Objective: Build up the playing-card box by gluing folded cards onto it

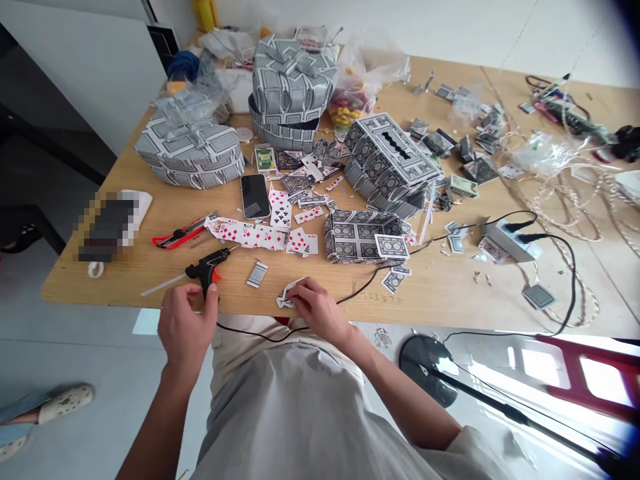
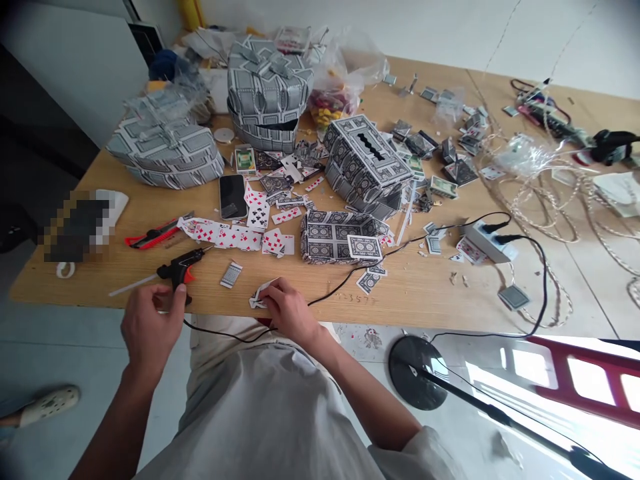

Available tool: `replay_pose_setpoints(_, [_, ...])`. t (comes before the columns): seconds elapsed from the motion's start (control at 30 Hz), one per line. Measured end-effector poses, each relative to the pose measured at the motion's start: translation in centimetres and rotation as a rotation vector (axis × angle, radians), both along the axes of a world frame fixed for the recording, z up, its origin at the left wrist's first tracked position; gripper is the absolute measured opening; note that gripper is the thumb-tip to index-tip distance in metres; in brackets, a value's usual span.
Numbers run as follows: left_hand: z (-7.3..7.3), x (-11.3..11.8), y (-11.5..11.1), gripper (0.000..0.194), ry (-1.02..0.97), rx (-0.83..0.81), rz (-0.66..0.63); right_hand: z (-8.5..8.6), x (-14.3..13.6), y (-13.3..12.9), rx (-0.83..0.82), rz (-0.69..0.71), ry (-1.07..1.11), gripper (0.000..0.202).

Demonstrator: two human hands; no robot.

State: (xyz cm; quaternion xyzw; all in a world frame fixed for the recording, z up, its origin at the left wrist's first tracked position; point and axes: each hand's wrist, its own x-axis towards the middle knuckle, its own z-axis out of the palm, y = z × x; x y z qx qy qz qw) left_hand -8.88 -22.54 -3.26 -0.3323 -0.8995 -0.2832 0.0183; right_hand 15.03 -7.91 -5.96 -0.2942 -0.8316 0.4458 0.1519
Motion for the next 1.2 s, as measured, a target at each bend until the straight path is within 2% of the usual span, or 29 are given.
replay_pose_setpoints(0.07, [0.3,-1.5,0.4,0.047,-0.117,-0.173,0.099,0.1,0.0,0.1,-0.013,-0.003,-0.014,0.016])
replay_pose_setpoints(0.13, [0.3,-2.5,0.9,0.049,-0.232,-0.278,0.094,0.1,0.0,0.1,-0.019,0.001,-0.026,0.016])
replay_pose_setpoints(0.2, [0.2,-3.1,1.3,0.047,-0.284,-0.293,0.068,0.1,0.0,0.0,-0.012,0.018,-0.032,0.019])
replay_pose_setpoints(0.3, [-0.1,-3.3,1.1,0.045,-0.4,-0.154,0.108,0.0,0.0,-0.1,0.01,0.039,-0.043,0.024])
replay_pose_setpoints(0.37, [-0.2,-2.9,0.5,0.043,-0.585,0.091,0.124,0.0,0.0,0.0,0.02,0.051,-0.054,0.026])
replay_pose_setpoints(0.43, [-0.2,-2.3,-0.4,0.038,-0.8,0.359,0.059,0.1,0.0,0.1,0.024,0.067,-0.068,0.029])
replay_pose_setpoints(0.47, [-0.1,-1.8,-0.7,0.034,-0.895,0.441,0.007,0.2,0.0,0.2,0.024,0.078,-0.077,0.031])
replay_pose_setpoints(0.53, [-0.1,-0.7,-1.4,0.023,-1.064,0.462,-0.101,0.3,0.0,0.4,0.019,0.096,-0.093,0.032])
replay_pose_setpoints(0.63, [-0.2,1.1,-1.9,0.021,-1.191,0.337,-0.147,0.5,-0.1,0.6,0.018,0.108,-0.109,0.035])
replay_pose_setpoints(0.73, [-0.3,2.8,-2.3,0.032,-1.17,0.176,-0.144,0.5,-0.2,0.5,0.027,0.109,-0.124,0.037])
replay_pose_setpoints(0.9, [-0.4,4.1,-2.5,0.037,-1.017,-0.041,-0.264,0.6,-0.3,0.4,0.049,0.111,-0.154,0.038])
replay_pose_setpoints(1.03, [-0.3,4.5,-2.0,0.041,-0.915,-0.107,-0.318,0.6,-0.3,0.4,0.066,0.116,-0.167,0.037])
replay_pose_setpoints(1.2, [-0.1,5.2,-1.3,0.043,-0.832,-0.085,-0.274,0.5,-0.3,0.3,0.08,0.113,-0.16,0.035])
